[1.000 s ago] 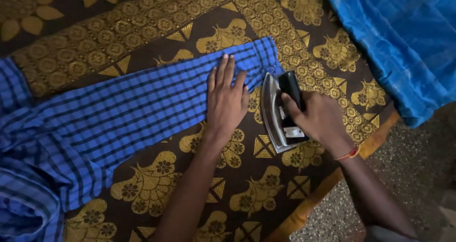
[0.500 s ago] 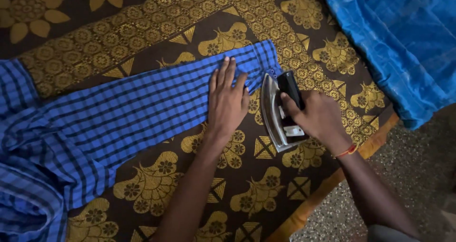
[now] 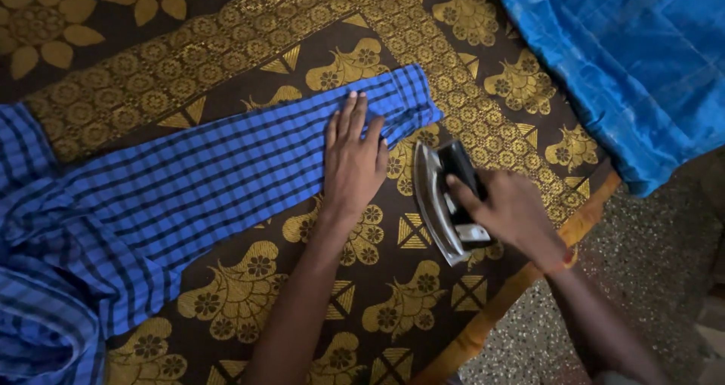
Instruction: The person irons a blue checkered shirt on a patterned surface. They smooth the fabric with one hand while moving the iron with the other, focusing on the sleeves and body of the shirt.
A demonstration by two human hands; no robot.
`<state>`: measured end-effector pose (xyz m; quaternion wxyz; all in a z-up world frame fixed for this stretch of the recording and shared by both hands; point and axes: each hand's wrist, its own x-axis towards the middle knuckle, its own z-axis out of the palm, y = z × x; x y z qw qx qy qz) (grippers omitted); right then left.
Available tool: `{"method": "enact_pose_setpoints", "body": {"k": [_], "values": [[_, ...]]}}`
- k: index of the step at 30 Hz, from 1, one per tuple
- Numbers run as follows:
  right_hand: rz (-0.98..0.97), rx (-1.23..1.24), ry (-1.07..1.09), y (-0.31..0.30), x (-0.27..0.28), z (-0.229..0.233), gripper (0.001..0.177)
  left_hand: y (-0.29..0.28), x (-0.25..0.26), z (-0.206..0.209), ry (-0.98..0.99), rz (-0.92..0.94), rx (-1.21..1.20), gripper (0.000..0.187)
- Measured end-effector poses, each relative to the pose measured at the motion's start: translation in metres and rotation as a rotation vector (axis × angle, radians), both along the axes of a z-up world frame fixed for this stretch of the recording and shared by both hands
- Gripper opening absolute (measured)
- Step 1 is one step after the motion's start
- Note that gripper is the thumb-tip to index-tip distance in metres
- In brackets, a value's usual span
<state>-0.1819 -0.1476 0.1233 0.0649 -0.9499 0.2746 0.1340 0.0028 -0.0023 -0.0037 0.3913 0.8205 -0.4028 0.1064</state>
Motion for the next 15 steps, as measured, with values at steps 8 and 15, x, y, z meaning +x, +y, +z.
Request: {"method": "enact_pose_setpoints", "body": {"k": [8, 15], "values": [[-0.058, 0.04, -0.354, -0.01, -0.058, -0.005, 0.057, -0.013, -0.009, 0.011, -0.183, -0.189, 0.123, 0.041], [-0.081, 0.006, -0.492, -0.042, -0.048, 0.003, 0.06, -0.018, -0.012, 0.011, -0.195, -0.229, 0.237, 0.061]]}}
